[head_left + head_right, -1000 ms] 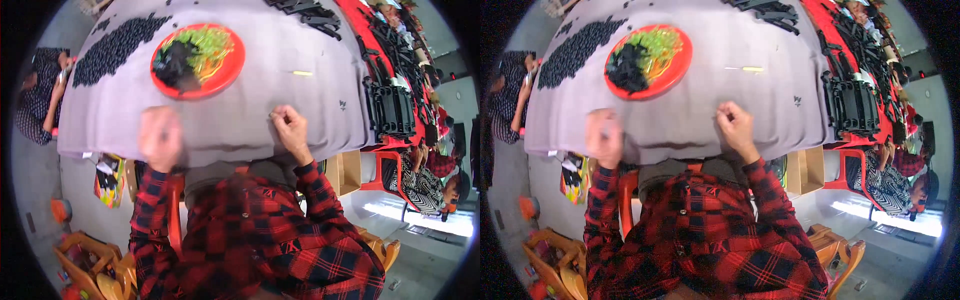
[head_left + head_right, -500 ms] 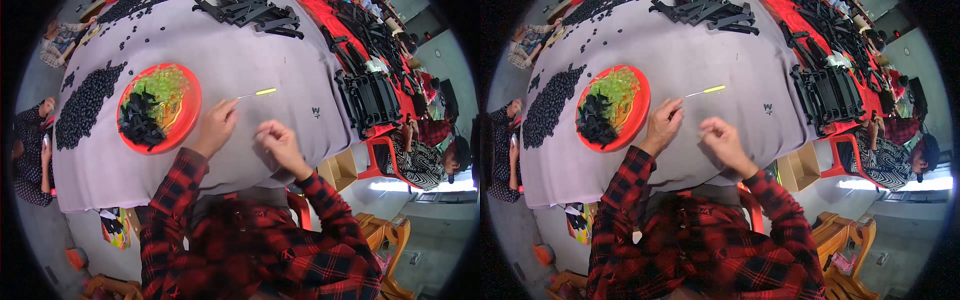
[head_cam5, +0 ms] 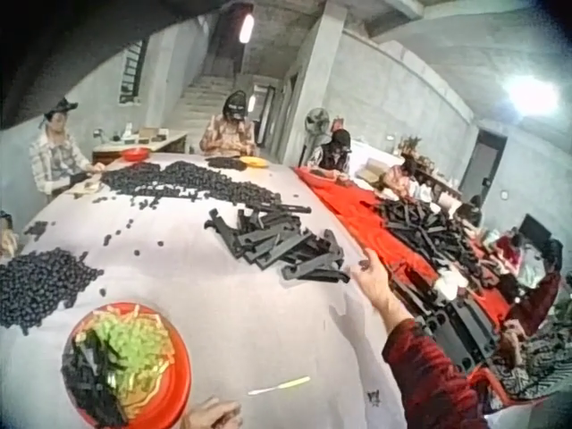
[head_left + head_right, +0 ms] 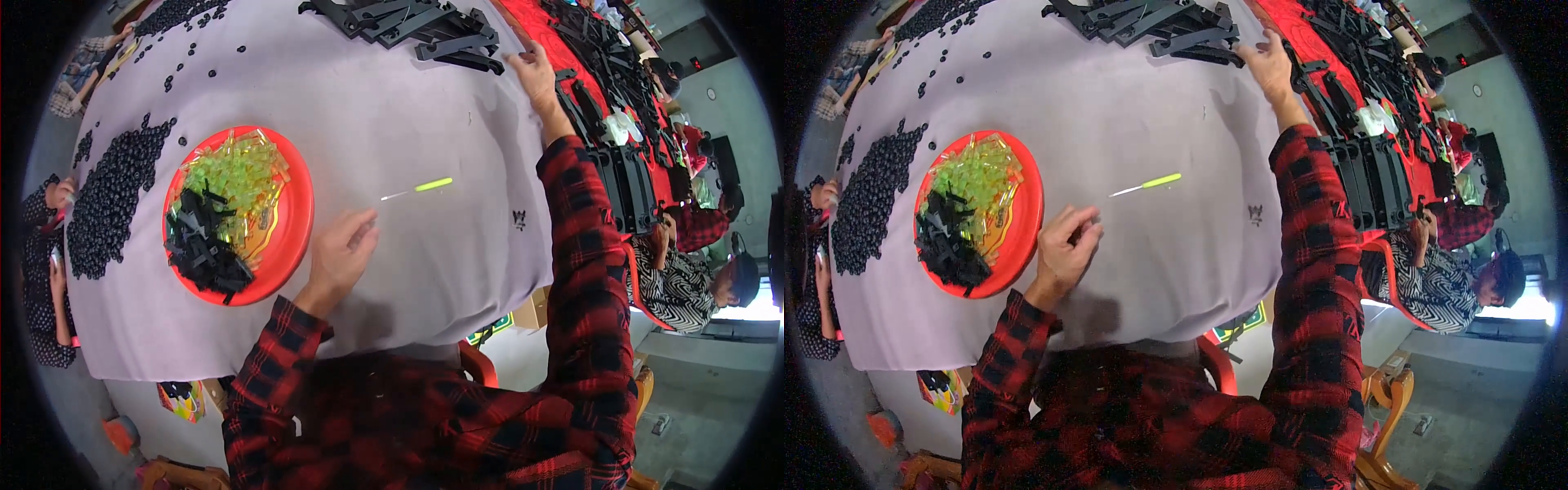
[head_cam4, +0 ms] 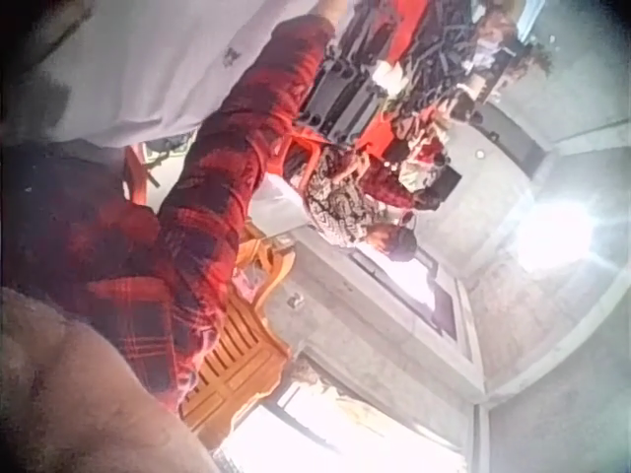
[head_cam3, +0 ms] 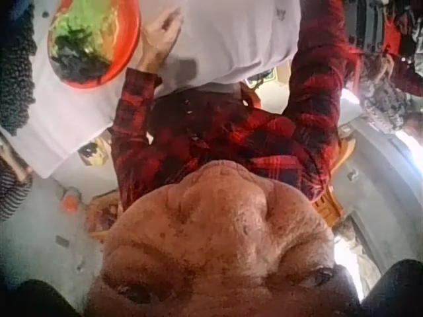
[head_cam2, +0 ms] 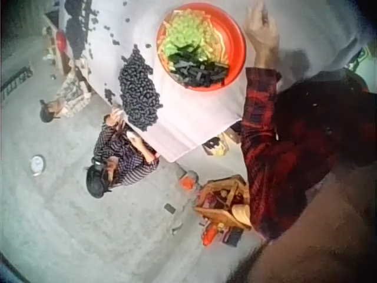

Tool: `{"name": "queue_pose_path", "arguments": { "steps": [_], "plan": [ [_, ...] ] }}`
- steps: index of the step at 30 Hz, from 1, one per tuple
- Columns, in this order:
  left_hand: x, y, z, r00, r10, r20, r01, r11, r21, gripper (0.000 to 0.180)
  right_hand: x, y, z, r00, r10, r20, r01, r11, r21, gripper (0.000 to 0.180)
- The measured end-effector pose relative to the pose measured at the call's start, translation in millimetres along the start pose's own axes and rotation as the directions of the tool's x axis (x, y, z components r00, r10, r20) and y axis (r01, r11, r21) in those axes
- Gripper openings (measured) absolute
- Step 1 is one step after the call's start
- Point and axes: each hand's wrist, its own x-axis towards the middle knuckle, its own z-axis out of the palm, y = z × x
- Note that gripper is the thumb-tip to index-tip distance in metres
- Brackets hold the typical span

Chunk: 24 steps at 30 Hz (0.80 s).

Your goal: The person assembles spirit levels by inserting vials and small plastic components into casings by hand, then places the completed tools into a box.

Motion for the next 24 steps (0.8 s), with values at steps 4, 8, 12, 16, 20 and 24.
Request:
{"name": "queue_pose_path", "arguments": {
  "steps": [4, 8, 12, 16, 20, 24],
  "plan": [
    [0.4, 0.1, -4.3, 1.0, 0.023, 0.013, -0.024, 0.996, 0.086, 0.019, 61.5, 1.8, 23.0, 0.964, 0.258, 0.059, -0.264, 0.935, 0.236, 0.088],
    [0.1, -6.8, -5.4, 0.995, 0.089, 0.045, -0.094, 0.985, 0.141, 0.024, 104.8, 10.8, 45.6, 0.945, 0.281, 0.168, -0.303, 0.945, 0.121, 0.106],
    [1.1, 6.6, -13.0, 0.991, -0.073, 0.112, 0.064, 0.995, 0.081, 0.026, 116.7, 19.2, 73.0, 0.885, 0.312, 0.346, -0.382, 0.911, 0.156, 0.103],
    [7.8, 15.2, -14.2, 0.973, -0.145, 0.178, 0.125, 0.985, 0.117, 0.026, 143.6, 37.0, 80.6, 0.69, 0.405, 0.599, -0.439, 0.893, -0.099, 0.083],
    [9.0, 12.2, -11.3, 0.984, -0.092, 0.152, 0.074, 0.99, 0.122, 0.027, 131.9, 40.6, 93.5, 0.659, 0.394, 0.641, -0.566, 0.82, 0.078, 0.068],
    [4.8, 4.3, -8.3, 0.995, -0.048, 0.089, 0.037, 0.992, 0.119, 0.025, 90.7, -4.3, 83.3, 0.562, 0.257, 0.786, -0.536, 0.837, 0.109, 0.059]
  ]
}}
